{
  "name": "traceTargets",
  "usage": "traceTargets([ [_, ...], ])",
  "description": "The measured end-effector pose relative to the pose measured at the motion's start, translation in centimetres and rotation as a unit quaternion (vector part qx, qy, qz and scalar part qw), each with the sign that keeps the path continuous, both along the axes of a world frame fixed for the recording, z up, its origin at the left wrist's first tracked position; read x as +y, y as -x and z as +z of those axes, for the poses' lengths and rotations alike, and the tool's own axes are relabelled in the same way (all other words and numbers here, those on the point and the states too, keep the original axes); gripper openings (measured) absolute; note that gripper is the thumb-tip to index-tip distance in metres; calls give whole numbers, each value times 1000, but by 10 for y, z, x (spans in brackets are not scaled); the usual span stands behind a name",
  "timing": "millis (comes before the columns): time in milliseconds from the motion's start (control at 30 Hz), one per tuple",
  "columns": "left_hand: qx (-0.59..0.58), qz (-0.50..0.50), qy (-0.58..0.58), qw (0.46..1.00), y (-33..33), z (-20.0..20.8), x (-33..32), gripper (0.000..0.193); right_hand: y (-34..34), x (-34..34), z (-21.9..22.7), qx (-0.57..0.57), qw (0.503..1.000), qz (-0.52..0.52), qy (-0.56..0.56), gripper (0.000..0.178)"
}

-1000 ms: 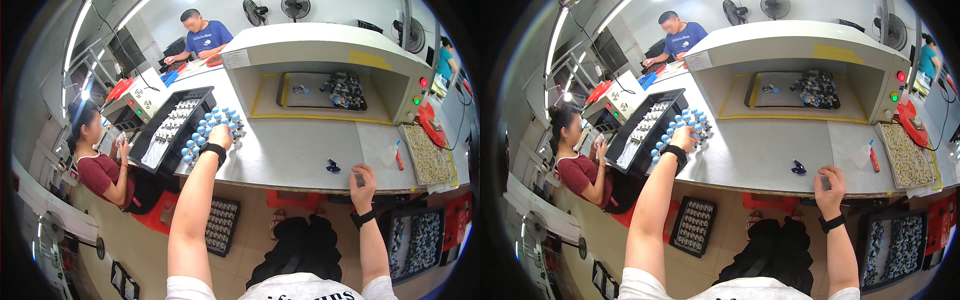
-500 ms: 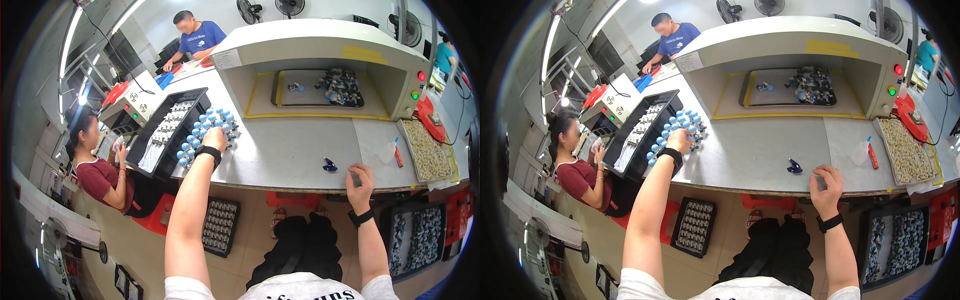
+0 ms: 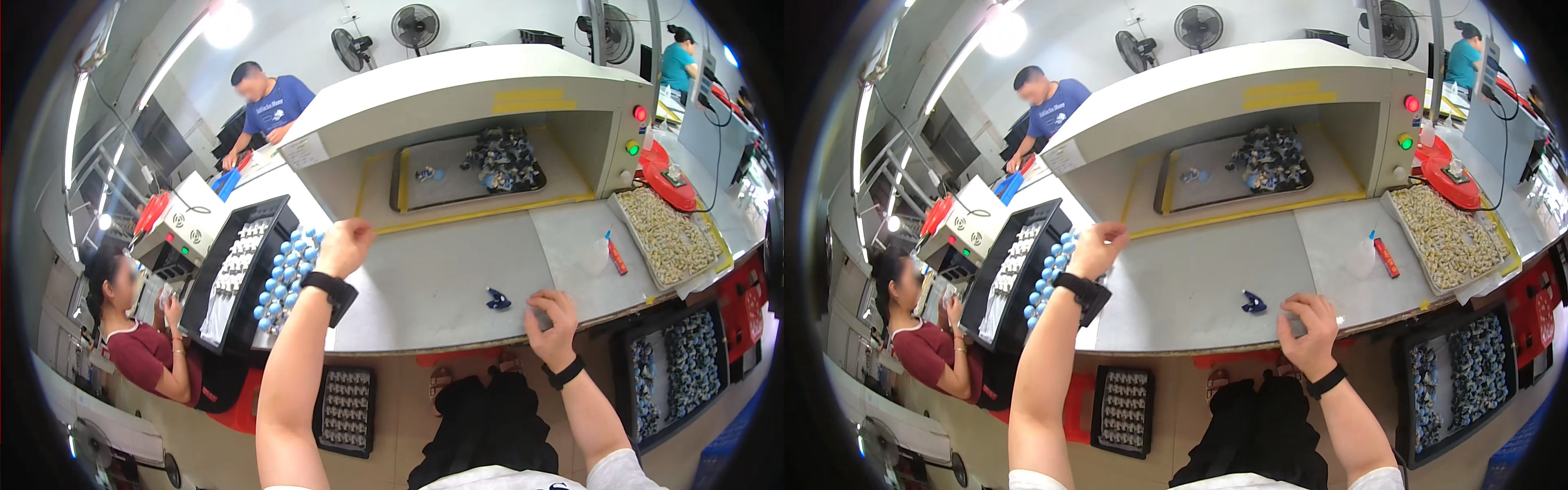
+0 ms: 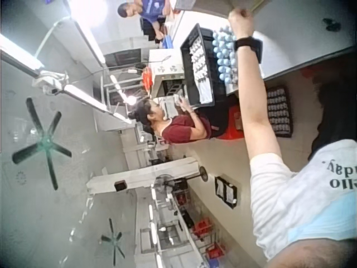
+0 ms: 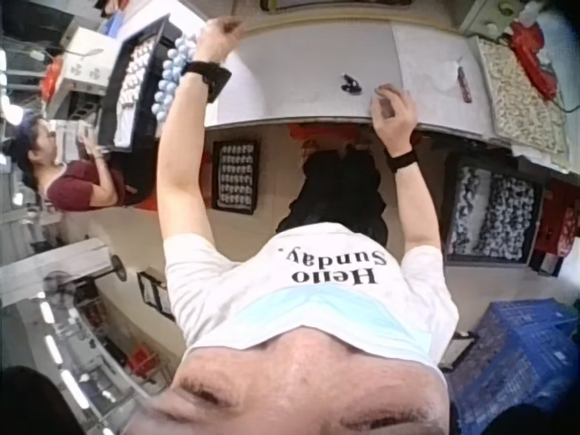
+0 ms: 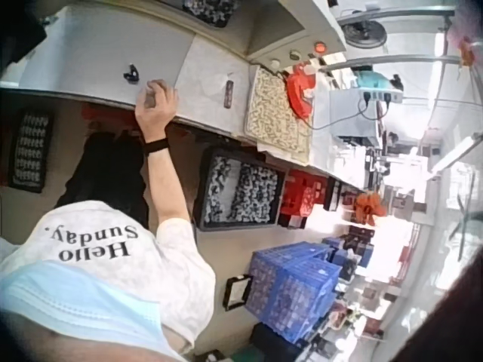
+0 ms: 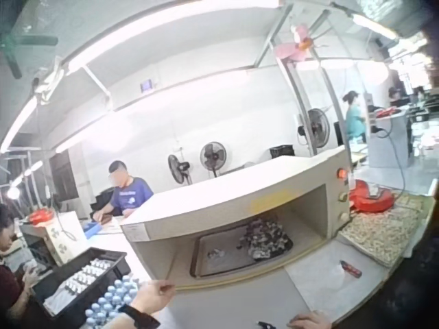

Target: Apply glue and assemble small toy figurines at a factory workbench.

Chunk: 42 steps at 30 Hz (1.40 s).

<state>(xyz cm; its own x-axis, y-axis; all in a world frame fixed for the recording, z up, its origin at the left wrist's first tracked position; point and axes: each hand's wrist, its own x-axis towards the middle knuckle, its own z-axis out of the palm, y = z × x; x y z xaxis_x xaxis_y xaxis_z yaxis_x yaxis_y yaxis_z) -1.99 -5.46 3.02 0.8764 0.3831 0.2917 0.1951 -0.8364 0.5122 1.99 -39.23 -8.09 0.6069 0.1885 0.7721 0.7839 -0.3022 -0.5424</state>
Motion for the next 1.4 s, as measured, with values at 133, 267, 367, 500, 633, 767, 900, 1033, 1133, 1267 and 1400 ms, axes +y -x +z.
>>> traceTargets([
  [133,73,-52,-63,994,-75,-9,-12,29,-1,0,0,-2,1000,13,6,15],
  [267,111,-38,-140,983,-155,-21,-7,32,-2,1,1,19,999,23,21,16],
  [367,228,-38,-208,950,-214,-24,-19,44,-6,-5,1,30,999,19,29,16],
  [500,182,-52,-302,934,-256,-60,5,43,-8,-2,2,28,999,30,36,16],
  [633,248,-3,-306,919,-249,-60,1,34,-5,-4,3,30,998,54,27,16],
  [767,52,-104,-53,992,-198,-29,-29,22,-2,-9,3,37,998,54,13,17],
  [900,7,-190,388,902,-96,2,-82,32,-2,-3,-3,68,996,47,-27,24],
  [1033,3,-207,535,819,12,1,-130,31,39,18,42,181,965,143,-125,39],
  [1133,12,-173,569,804,63,-18,-148,30,78,29,50,212,939,227,-145,43],
  [1267,-7,-153,695,702,110,-30,-159,32,103,21,32,330,855,326,-233,29],
  [1400,-41,-155,755,636,141,-57,-167,32,125,8,35,531,719,340,-292,25],
])
